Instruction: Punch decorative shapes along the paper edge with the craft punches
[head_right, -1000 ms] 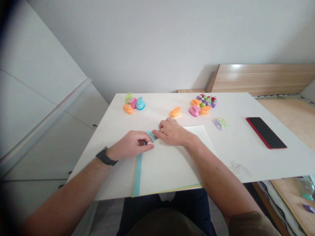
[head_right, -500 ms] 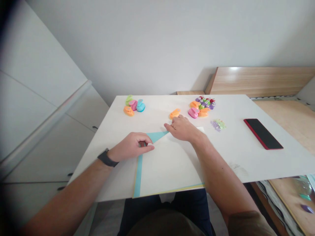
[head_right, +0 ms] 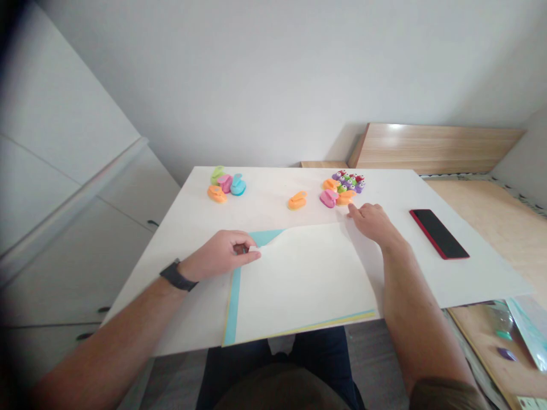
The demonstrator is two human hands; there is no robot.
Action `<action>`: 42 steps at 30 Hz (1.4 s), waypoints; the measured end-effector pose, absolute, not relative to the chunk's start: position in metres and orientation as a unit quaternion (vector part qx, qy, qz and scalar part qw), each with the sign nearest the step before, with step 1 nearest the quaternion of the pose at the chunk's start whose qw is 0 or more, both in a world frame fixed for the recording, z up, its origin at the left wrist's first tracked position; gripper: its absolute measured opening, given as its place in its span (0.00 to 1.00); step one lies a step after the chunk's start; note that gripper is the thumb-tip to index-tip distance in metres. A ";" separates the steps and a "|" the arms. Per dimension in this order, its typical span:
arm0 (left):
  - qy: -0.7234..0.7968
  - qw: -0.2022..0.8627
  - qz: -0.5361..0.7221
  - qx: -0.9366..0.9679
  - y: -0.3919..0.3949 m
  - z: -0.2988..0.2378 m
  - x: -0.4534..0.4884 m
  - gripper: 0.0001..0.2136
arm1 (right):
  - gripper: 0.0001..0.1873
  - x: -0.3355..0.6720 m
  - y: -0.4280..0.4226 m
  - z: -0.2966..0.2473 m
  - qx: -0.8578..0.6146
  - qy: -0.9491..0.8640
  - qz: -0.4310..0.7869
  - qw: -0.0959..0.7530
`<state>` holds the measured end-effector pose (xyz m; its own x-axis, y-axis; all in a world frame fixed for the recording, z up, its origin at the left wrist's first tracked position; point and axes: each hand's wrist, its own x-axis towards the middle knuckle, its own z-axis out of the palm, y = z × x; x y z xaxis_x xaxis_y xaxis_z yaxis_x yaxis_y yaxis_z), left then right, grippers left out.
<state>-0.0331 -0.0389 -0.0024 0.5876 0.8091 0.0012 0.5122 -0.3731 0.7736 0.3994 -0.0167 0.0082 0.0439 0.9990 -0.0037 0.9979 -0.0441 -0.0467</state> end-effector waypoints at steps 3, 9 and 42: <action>0.416 0.399 0.200 0.792 -0.038 -0.005 -0.034 0.13 | 0.37 0.413 -0.020 0.000 -0.769 -0.636 0.049 0.045; 0.428 0.405 0.212 0.780 -0.037 -0.008 -0.035 0.15 | 0.35 0.417 -0.019 -0.008 -0.804 -0.586 0.001 0.099; 0.430 0.445 0.258 0.742 -0.037 -0.011 -0.033 0.16 | 0.24 0.282 0.031 0.009 -0.572 -0.809 -0.058 0.120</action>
